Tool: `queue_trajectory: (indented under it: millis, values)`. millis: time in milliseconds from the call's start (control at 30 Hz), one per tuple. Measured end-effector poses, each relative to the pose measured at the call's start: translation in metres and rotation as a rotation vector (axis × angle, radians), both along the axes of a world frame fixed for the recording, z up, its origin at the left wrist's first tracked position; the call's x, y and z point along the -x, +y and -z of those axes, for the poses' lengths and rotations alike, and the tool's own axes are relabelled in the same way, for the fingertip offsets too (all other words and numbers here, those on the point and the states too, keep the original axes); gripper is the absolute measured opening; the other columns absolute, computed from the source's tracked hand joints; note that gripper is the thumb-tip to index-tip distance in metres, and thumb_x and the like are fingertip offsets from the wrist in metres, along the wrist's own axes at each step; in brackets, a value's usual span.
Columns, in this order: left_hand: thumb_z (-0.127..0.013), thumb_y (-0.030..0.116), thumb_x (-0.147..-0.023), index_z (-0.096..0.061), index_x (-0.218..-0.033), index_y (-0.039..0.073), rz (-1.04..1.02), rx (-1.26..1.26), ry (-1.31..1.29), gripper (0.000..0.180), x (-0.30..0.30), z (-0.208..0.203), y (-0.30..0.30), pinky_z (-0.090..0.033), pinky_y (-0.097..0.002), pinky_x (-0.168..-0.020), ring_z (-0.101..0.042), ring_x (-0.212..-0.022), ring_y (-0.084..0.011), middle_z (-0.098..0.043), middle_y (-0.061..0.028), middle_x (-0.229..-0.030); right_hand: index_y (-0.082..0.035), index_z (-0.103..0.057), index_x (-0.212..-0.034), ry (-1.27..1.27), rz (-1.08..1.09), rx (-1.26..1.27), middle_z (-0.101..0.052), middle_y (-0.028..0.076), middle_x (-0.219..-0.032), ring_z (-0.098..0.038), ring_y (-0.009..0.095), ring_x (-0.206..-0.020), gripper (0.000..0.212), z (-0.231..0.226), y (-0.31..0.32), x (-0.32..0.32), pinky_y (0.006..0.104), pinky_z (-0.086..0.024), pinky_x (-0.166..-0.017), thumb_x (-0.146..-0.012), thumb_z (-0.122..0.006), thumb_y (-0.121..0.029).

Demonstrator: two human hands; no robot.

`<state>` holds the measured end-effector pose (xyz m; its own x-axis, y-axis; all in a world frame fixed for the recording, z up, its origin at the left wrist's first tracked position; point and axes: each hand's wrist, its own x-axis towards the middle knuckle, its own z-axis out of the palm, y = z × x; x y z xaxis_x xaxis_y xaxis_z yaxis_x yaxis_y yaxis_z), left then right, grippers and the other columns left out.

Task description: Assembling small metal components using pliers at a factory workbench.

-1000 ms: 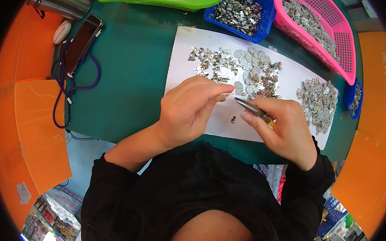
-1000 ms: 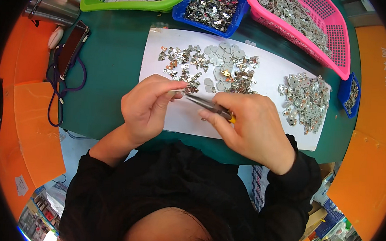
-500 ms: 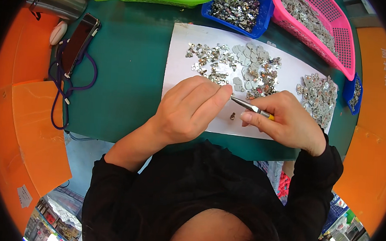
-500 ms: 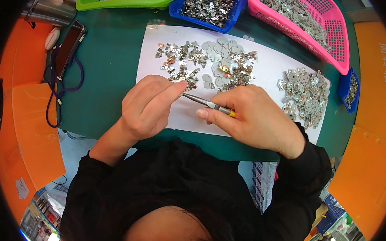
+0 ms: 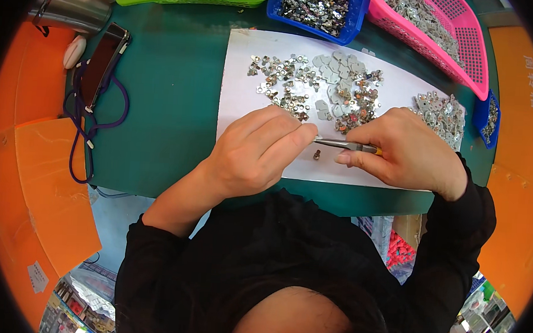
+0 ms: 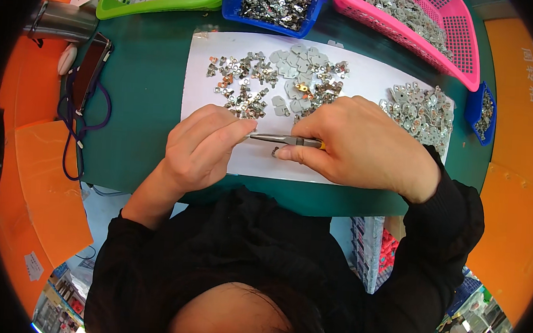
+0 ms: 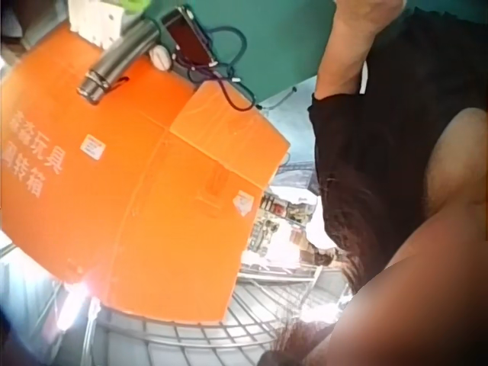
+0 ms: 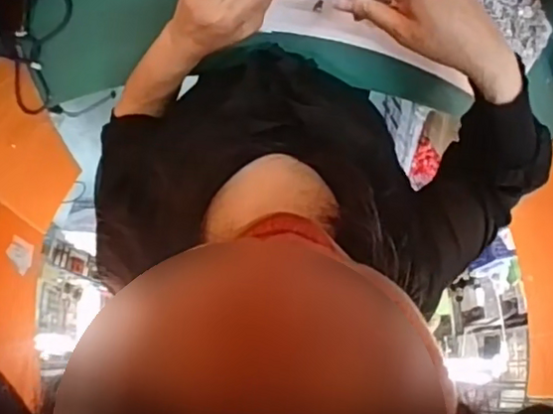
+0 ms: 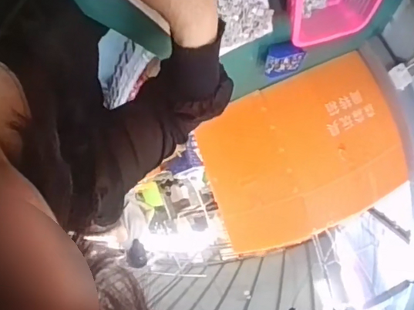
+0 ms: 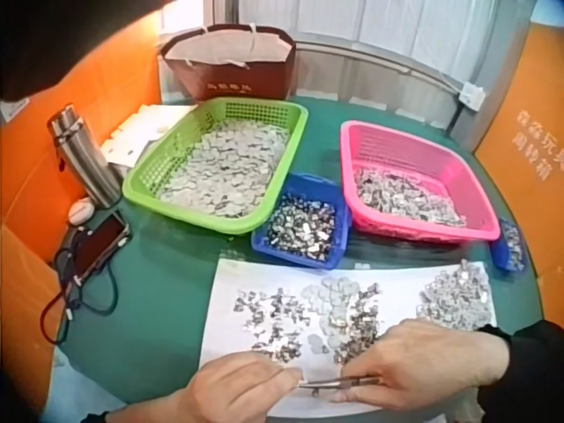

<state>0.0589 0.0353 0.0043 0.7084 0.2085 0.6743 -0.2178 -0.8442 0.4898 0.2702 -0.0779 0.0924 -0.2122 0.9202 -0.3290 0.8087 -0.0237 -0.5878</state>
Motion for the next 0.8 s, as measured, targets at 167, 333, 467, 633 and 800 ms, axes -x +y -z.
queue_trajectory:
  millis: [167,333,467,633,800]
  values:
    - [-0.066,-0.013,-0.063,-0.068,-0.099,-0.007,0.036,0.051,0.0,0.036,0.001,-0.001,0.001,-0.051,-0.0329,-0.058,-0.061,-0.066,-0.0272,-0.06,-0.0128,-0.075,-0.004,-0.066,-0.076,0.065,-0.015,0.002,-0.058,0.016,-0.061,-0.057,0.038,-0.061,0.026,0.006,-0.002,0.003,0.0438,-0.042,-0.056,-0.088,-0.071,-0.026]
    - [-0.067,-0.01,-0.075,-0.068,-0.095,-0.005,0.055,0.196,-0.006,0.021,0.001,0.0,0.0,-0.048,-0.0309,-0.056,-0.06,-0.062,-0.0253,-0.059,-0.0106,-0.071,-0.006,-0.062,-0.077,-0.205,-0.036,-0.172,-0.06,0.012,-0.066,-0.061,0.034,-0.065,0.018,0.011,-0.011,0.015,0.0428,-0.045,-0.057,-0.082,-0.071,-0.021]
    - [-0.063,-0.005,-0.087,-0.066,-0.092,-0.002,0.015,0.358,0.112,0.007,0.004,-0.004,-0.004,-0.046,-0.0287,-0.054,-0.061,-0.061,-0.0206,-0.059,-0.0085,-0.069,-0.009,-0.059,-0.081,-0.52,-0.007,-0.282,-0.06,0.007,-0.073,-0.061,0.029,-0.069,0.017,0.015,-0.016,0.026,0.0403,-0.047,-0.058,-0.075,-0.072,-0.017]
    - [-0.066,-0.005,-0.084,-0.062,-0.089,0.0,-0.056,0.466,0.09,0.008,0.001,-0.003,-0.007,-0.044,-0.0344,-0.053,-0.057,-0.061,-0.0272,-0.056,-0.0104,-0.07,-0.008,-0.058,-0.08,-0.558,0.055,-0.359,-0.059,0.006,-0.073,-0.058,0.028,-0.069,0.017,0.013,-0.015,0.031,0.0402,-0.046,-0.06,-0.074,-0.072,-0.015]
    - [-0.068,-0.003,-0.085,-0.062,-0.088,0.0,-0.095,0.537,0.053,0.007,0.0,-0.001,-0.008,-0.043,-0.0328,-0.052,-0.055,-0.06,-0.0261,-0.056,-0.0105,-0.07,-0.003,-0.061,-0.084,-0.271,0.197,-0.302,-0.057,0.013,-0.072,-0.057,0.036,-0.072,0.017,0.002,-0.011,0.024,0.0439,-0.043,-0.061,-0.084,-0.07,-0.018]
